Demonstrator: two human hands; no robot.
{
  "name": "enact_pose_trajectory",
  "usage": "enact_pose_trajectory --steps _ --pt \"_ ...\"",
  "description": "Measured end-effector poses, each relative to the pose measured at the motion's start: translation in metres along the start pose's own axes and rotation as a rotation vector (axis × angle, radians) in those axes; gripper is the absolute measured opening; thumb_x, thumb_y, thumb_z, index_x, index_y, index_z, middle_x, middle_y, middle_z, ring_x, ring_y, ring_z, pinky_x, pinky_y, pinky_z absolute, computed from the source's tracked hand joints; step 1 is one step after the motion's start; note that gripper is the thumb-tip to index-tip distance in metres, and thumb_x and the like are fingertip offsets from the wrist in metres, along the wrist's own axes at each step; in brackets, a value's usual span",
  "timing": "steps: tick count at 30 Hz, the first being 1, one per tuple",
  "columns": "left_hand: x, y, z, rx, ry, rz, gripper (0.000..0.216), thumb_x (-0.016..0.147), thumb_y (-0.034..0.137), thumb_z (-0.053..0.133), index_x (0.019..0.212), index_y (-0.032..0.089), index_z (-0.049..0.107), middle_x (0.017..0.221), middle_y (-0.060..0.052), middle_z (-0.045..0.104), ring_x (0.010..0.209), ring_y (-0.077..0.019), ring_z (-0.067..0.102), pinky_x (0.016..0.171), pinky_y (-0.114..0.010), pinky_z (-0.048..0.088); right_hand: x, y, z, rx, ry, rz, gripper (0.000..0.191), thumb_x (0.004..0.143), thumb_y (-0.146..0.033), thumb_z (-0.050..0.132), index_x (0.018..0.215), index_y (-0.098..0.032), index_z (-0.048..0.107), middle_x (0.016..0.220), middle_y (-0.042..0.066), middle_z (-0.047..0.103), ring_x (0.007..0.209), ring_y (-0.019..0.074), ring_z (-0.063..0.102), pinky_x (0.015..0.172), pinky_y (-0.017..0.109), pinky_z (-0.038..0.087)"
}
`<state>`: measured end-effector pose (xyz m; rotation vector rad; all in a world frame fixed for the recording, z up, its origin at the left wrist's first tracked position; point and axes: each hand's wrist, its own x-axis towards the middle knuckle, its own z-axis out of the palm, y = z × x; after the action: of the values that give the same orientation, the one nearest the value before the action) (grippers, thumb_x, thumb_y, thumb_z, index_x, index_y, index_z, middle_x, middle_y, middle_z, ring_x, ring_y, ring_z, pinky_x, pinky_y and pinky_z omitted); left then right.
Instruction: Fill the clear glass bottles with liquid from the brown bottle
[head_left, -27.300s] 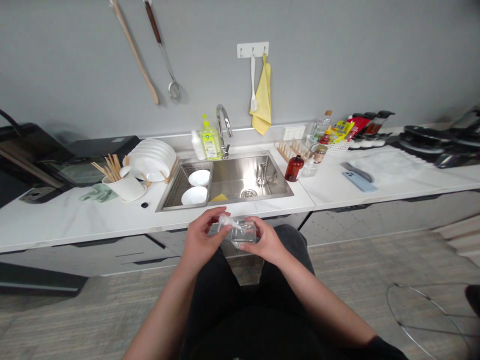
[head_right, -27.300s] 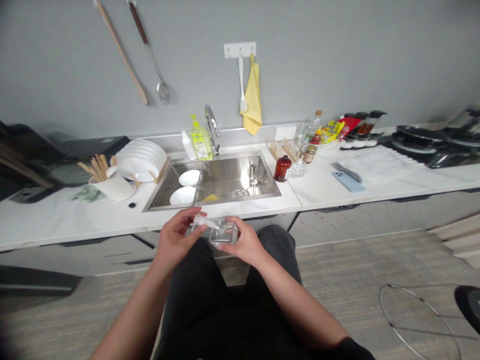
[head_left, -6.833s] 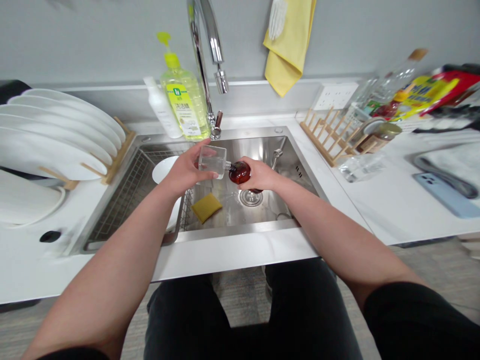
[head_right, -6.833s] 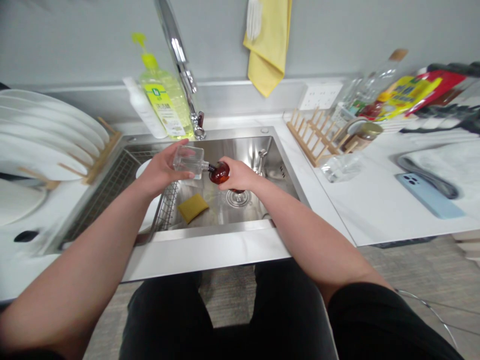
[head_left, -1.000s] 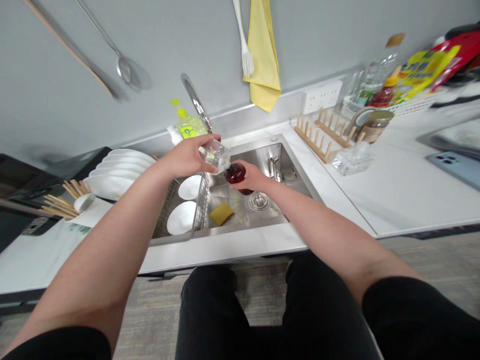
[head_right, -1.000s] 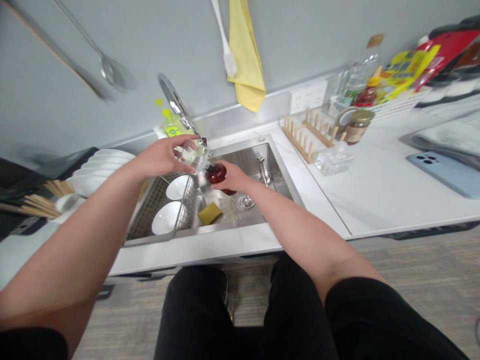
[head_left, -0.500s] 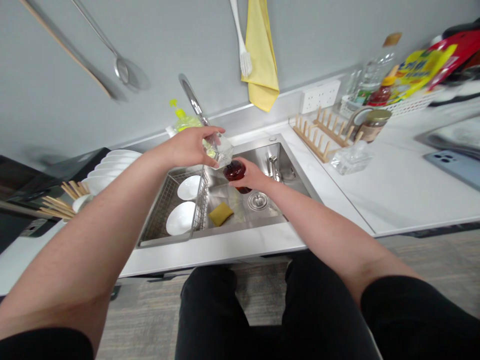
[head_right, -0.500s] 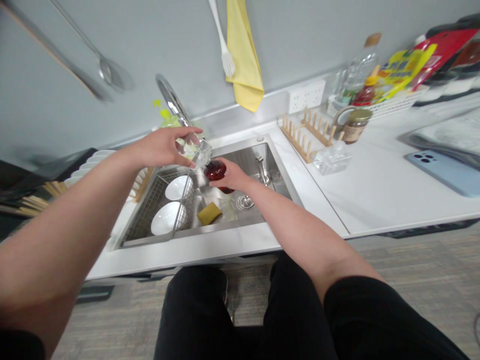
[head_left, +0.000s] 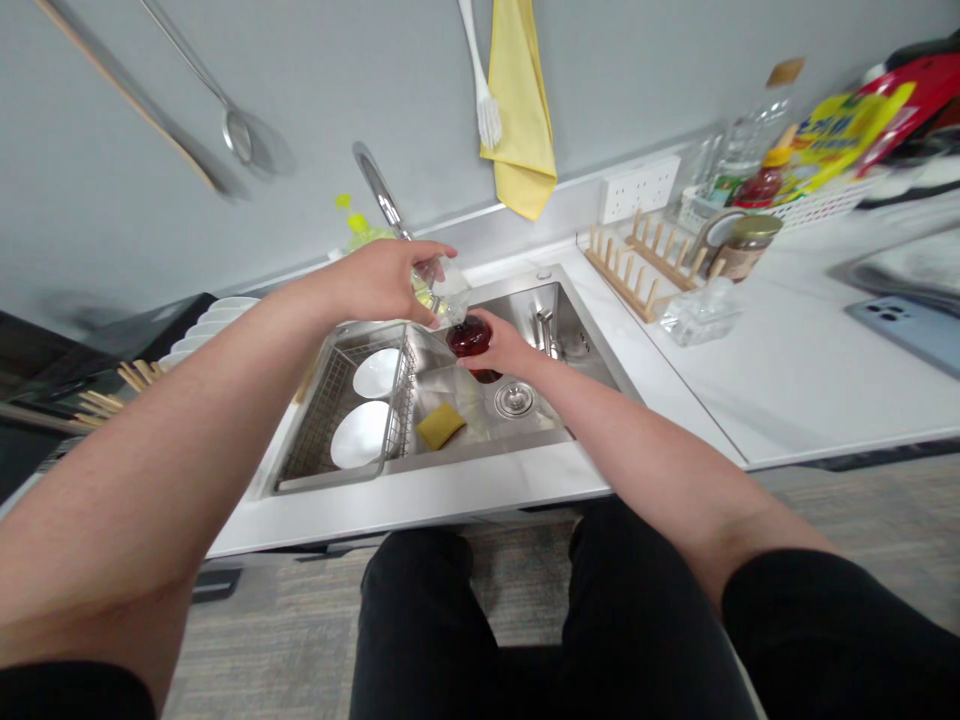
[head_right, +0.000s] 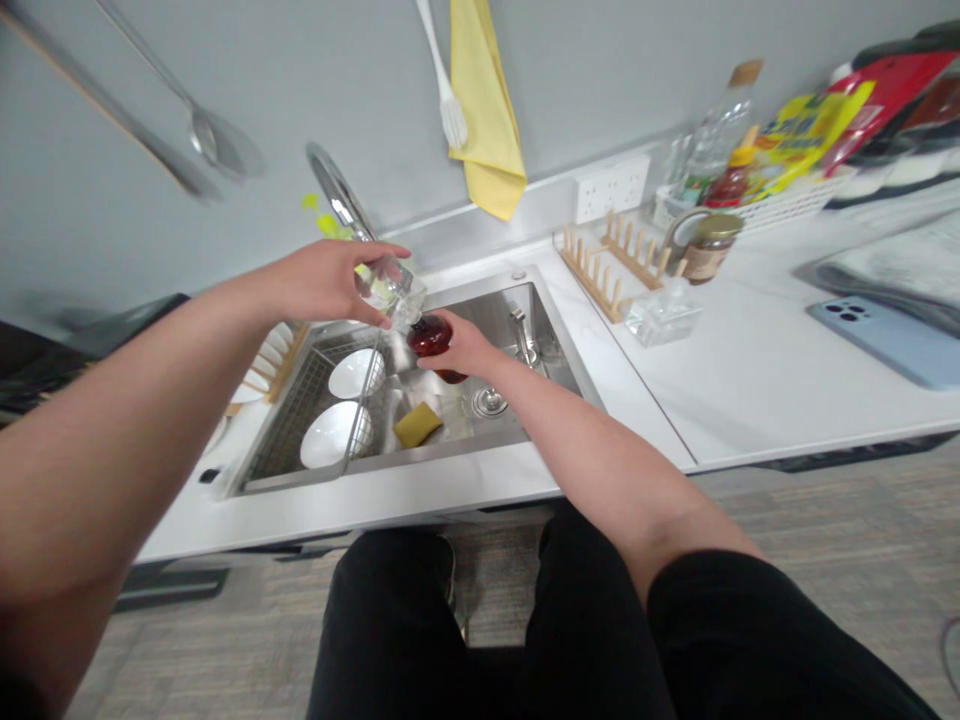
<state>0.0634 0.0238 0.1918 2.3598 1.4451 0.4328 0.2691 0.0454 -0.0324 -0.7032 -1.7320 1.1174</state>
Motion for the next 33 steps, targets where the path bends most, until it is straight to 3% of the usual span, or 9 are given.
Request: enact_pose_trajectory --steps 5,12,19,24,33 --pt "0.005 -0.003 0.000 -0.005 -0.011 -0.012 0.092 0.060 0.029 0.106 0.149 0.024 0.082 0.128 -0.009 0.082 0.124 -0.0381 0.072 0.117 -0.047 0.052 0.000 -0.001 0.000 0.017 0.002 -0.023 0.078 0.065 -0.035 0.100 0.136 -0.026 0.069 0.134 0.007 0.082 0.132 0.0373 0.075 0.127 0.059 0.055" --pt "0.010 -0.001 0.000 -0.069 0.037 -0.058 0.078 0.066 0.024 0.101 0.143 0.025 0.085 0.117 -0.008 0.080 0.126 -0.0395 0.071 0.121 -0.051 0.051 -0.002 -0.005 0.000 0.007 0.001 0.005 0.076 0.067 -0.032 0.099 0.136 -0.026 0.069 0.134 0.006 0.081 0.132 0.0367 0.075 0.127 0.058 0.055" --pt "0.010 0.007 -0.005 0.208 -0.075 0.043 0.114 0.051 0.036 0.111 0.159 0.027 0.075 0.128 -0.009 0.081 0.116 -0.0367 0.075 0.118 -0.049 0.053 0.000 0.000 0.000 0.021 0.013 -0.032 0.076 0.066 -0.035 0.101 0.135 -0.026 0.071 0.134 0.007 0.082 0.132 0.0376 0.075 0.127 0.059 0.055" --pt "0.012 0.003 -0.005 0.240 -0.067 0.119 0.101 0.057 0.043 0.106 0.153 0.028 0.077 0.127 -0.009 0.082 0.113 -0.0334 0.077 0.116 -0.047 0.057 0.002 0.005 0.002 0.050 0.028 -0.028 0.078 0.062 -0.036 0.102 0.132 -0.026 0.071 0.134 0.006 0.082 0.130 0.0382 0.076 0.127 0.061 0.056" --pt "0.016 -0.003 0.000 0.132 -0.044 0.083 0.072 0.078 0.039 0.096 0.145 0.018 0.079 0.124 -0.010 0.081 0.121 -0.0306 0.076 0.124 -0.047 0.054 0.002 0.007 0.002 0.056 0.018 -0.033 0.076 0.062 -0.036 0.103 0.131 -0.026 0.071 0.131 0.006 0.082 0.130 0.0380 0.076 0.127 0.061 0.056"
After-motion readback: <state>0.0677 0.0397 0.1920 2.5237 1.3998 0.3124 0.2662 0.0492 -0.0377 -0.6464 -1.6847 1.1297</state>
